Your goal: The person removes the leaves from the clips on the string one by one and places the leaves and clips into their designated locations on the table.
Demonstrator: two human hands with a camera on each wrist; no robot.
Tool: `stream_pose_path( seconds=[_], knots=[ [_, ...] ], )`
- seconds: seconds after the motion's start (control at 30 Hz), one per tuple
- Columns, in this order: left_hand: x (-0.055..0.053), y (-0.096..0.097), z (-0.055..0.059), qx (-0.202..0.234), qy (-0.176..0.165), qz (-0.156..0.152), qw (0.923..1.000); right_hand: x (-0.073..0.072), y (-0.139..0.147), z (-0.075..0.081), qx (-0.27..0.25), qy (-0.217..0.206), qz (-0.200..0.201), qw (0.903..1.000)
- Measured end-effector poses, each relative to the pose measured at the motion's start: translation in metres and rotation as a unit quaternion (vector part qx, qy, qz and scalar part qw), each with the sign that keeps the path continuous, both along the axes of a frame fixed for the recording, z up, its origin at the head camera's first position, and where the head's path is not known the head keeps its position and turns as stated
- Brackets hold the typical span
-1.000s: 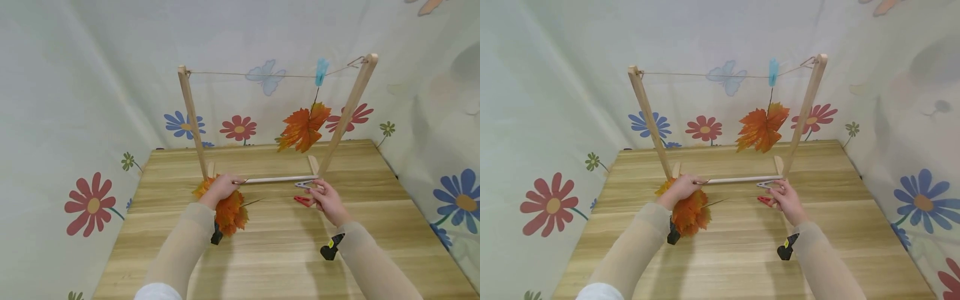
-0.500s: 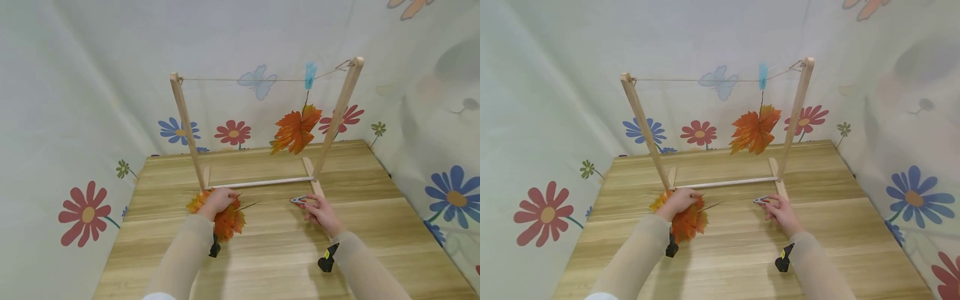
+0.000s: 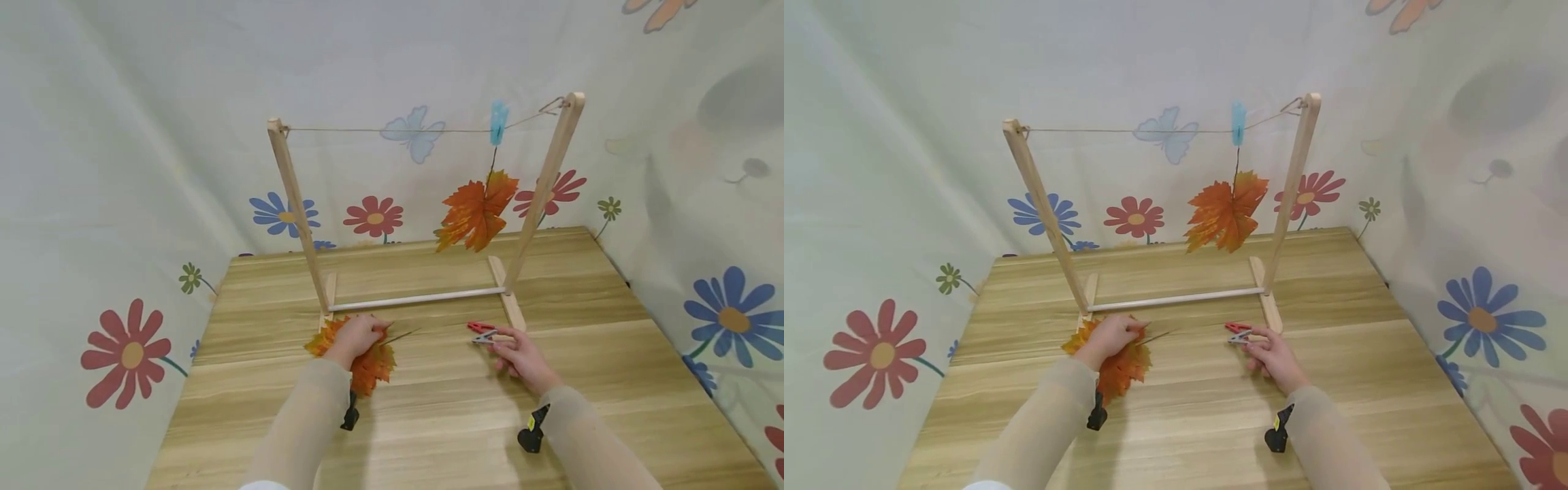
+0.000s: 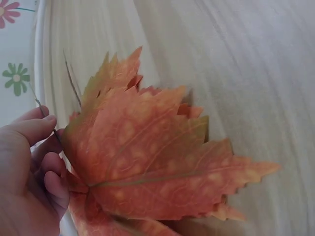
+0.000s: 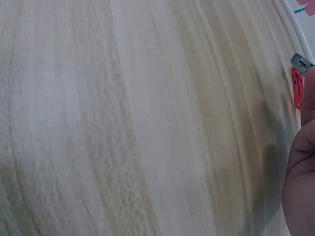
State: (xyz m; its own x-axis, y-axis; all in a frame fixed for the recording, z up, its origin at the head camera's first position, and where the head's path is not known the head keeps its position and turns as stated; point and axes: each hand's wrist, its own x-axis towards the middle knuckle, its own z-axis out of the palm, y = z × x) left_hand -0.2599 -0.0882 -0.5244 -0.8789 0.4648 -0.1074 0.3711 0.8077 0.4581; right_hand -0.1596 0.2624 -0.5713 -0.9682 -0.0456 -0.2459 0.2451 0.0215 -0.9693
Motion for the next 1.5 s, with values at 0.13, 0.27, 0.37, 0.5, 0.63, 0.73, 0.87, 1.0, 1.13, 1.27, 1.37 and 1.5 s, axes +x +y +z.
stream_pose_path(
  seconds=[0.13, 0.27, 0.37, 0.5, 0.63, 0.73, 0.87, 1.0, 1.13, 1.27, 1.37, 1.5],
  knots=[
    [0.001, -0.001, -0.005, -0.006, -0.010, 0.009, 0.9999, 0.000, -0.001, -0.003, 0.007, -0.001, 0.002, 1.0000],
    [0.002, -0.001, -0.011, -0.014, -0.016, 0.010, 0.9997, 0.001, -0.001, -0.005, 0.017, -0.013, -0.002, 0.9998],
    [0.001, -0.001, -0.015, -0.010, -0.016, 0.013, 0.9997, 0.002, 0.000, -0.007, 0.032, -0.020, -0.008, 0.9992],
    [-0.001, 0.000, -0.015, -0.007, -0.019, 0.019, 0.9996, 0.002, 0.002, -0.010, 0.060, -0.028, -0.015, 0.9977],
    [0.000, 0.000, -0.012, -0.003, -0.023, 0.016, 0.9996, 0.002, 0.004, -0.012, 0.073, -0.031, -0.012, 0.9968],
    [0.000, -0.001, -0.010, 0.004, -0.029, 0.017, 0.9994, 0.001, 0.004, -0.011, 0.074, -0.035, -0.012, 0.9966],
    [0.001, -0.002, -0.009, 0.012, -0.034, 0.019, 0.9992, 0.000, 0.004, -0.011, 0.081, -0.037, -0.008, 0.9960],
    [0.000, -0.003, -0.009, 0.017, -0.025, 0.021, 0.9993, -0.002, 0.003, -0.013, 0.102, -0.033, -0.003, 0.9943],
    [-0.001, -0.002, -0.009, 0.032, -0.020, 0.036, 0.9986, -0.003, 0.003, -0.014, 0.112, -0.029, -0.009, 0.9933],
    [-0.003, -0.002, -0.009, 0.069, -0.024, 0.059, 0.9956, -0.003, 0.003, -0.013, 0.105, -0.026, -0.015, 0.9940],
    [-0.004, -0.002, -0.005, 0.090, -0.028, 0.066, 0.9933, -0.002, 0.005, -0.011, 0.103, -0.025, -0.017, 0.9942],
    [-0.005, -0.004, -0.001, 0.100, -0.023, 0.068, 0.9924, -0.003, 0.010, -0.004, 0.089, -0.029, -0.019, 0.9954]
  ],
)
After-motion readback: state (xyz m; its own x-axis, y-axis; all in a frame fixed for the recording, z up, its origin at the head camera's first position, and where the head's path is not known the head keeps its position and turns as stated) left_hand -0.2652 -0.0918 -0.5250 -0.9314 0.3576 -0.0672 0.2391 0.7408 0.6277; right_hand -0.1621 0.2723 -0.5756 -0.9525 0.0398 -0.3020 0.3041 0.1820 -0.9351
